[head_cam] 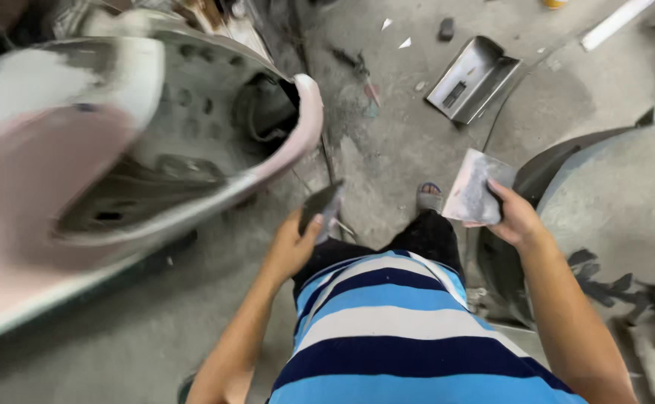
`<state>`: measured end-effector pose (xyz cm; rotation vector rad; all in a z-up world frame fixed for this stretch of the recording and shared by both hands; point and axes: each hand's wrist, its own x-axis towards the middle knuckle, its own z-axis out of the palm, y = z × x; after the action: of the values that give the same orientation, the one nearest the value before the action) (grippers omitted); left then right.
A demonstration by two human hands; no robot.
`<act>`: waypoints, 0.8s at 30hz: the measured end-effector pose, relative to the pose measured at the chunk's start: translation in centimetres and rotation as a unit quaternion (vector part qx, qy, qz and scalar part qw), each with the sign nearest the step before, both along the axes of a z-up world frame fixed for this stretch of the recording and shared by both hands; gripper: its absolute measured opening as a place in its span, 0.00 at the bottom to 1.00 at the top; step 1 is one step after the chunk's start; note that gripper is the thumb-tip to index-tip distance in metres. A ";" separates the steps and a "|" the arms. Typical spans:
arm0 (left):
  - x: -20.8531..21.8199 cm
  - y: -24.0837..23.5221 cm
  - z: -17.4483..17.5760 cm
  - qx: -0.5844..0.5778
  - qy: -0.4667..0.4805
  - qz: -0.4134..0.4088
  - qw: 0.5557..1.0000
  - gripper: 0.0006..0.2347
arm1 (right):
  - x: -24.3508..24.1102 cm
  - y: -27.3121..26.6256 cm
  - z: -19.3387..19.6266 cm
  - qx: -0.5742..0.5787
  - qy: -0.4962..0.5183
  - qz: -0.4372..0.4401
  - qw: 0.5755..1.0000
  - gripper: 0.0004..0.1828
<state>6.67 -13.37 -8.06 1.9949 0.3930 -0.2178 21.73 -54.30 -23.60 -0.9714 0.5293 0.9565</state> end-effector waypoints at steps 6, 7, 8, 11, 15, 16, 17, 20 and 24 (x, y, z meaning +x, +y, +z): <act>-2.9 -8.7 -2.3 -0.024 0.046 0.204 0.978 0.16 | 7.4 -3.7 -3.6 0.038 0.049 0.164 0.985 0.29; -3.4 -9.5 -2.6 -0.020 0.069 0.235 0.969 0.16 | 8.3 -3.2 -3.8 0.040 0.035 0.177 0.983 0.28; -4.0 -10.2 -2.9 -0.018 0.093 0.262 0.960 0.17 | 8.7 -2.7 -3.9 0.045 0.025 0.175 0.983 0.28; -5.3 -11.7 -4.7 -0.003 0.086 0.305 0.948 0.17 | 10.0 -0.4 -4.4 0.083 0.000 0.168 0.982 0.26; -6.7 -13.0 -8.1 0.003 0.134 0.334 0.933 0.20 | 10.8 4.2 -4.9 0.054 -0.050 0.161 0.984 0.24; -7.0 -13.1 -9.1 -0.013 0.114 0.339 0.934 0.19 | 10.4 5.8 -4.6 0.015 -0.068 0.162 0.984 0.25; -7.2 -13.3 -10.2 -0.028 0.093 0.344 0.934 0.18 | 10.5 7.5 -4.2 0.005 -0.304 0.234 0.924 0.28; -7.6 -13.5 -12.3 -0.083 0.121 0.386 0.911 0.16 | 8.9 14.0 -1.5 0.001 -0.558 0.290 0.777 0.38; -8.3 -12.4 -12.0 -0.067 0.154 0.371 0.913 0.15 | 7.5 22.7 2.2 0.025 -0.546 0.165 0.821 0.31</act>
<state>-1.62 -25.79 -20.07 1.5458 1.2677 -0.0689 29.24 -31.60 -21.40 -1.3992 -0.6540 0.5505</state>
